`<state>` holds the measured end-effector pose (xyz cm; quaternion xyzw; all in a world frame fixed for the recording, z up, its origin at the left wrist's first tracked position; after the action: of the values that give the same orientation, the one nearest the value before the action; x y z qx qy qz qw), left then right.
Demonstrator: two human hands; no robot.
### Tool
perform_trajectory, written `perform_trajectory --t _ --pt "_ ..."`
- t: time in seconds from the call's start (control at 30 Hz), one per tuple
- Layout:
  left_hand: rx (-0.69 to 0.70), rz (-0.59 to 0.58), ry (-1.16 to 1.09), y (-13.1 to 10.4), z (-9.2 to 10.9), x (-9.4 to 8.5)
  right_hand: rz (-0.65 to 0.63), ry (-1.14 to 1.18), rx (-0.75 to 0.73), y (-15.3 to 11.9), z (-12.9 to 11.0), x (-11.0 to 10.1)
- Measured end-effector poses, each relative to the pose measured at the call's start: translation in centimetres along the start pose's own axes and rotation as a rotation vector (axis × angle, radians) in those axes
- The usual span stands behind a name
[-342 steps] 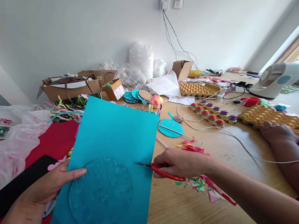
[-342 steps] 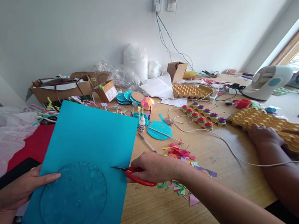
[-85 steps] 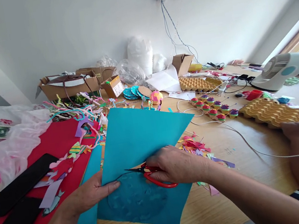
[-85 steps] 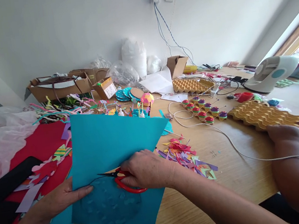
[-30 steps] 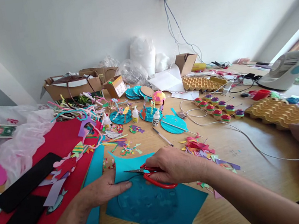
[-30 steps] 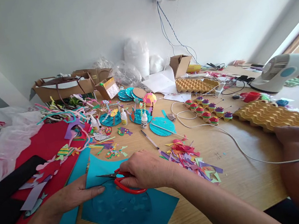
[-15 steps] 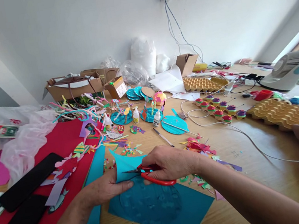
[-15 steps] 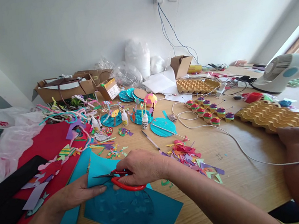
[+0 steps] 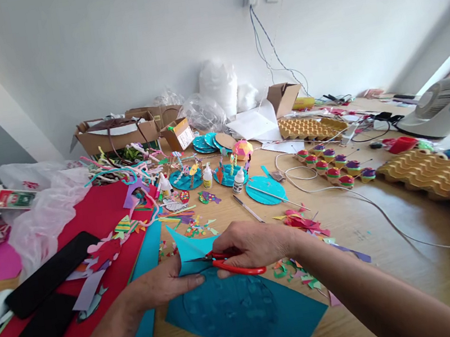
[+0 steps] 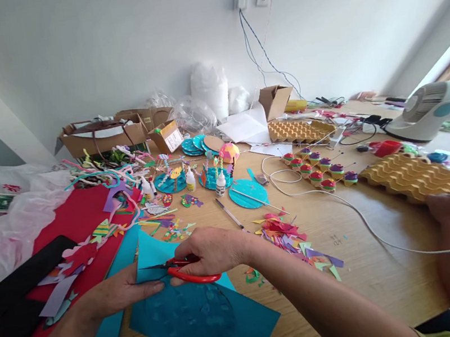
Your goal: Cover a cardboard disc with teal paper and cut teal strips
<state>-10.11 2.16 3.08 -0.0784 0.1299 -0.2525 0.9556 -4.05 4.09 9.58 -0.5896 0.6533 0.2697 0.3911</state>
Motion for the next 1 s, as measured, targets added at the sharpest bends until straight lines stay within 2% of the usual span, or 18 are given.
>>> perform_trajectory --t 0.3,0.6,0.73,1.0 --pt "-0.001 -0.045 0.074 0.0 0.0 0.1 -0.001 0.072 -0.01 0.1 0.2 0.1" --pt "-0.024 -0.012 0.073 0.1 -0.5 -0.2 -0.019 0.096 -0.002 0.4 0.4 0.3" --pt "-0.006 -0.006 0.073 0.3 -0.1 -0.2 -0.012 0.122 -0.005 0.6 0.6 0.4" --pt "0.033 -0.118 -0.094 0.6 0.6 1.2 0.027 0.254 -0.013 0.3 1.2 0.3"
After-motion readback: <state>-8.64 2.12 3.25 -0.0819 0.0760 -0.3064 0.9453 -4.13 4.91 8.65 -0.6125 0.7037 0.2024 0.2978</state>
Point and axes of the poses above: each hand's wrist, its own y-axis towards the middle knuckle, its own x-axis out of the palm, z = x × y, the point moved 10 cm from there along y, towards the middle knuckle, and after that the axes turned 1 degree about x, right-handed, at the moved point
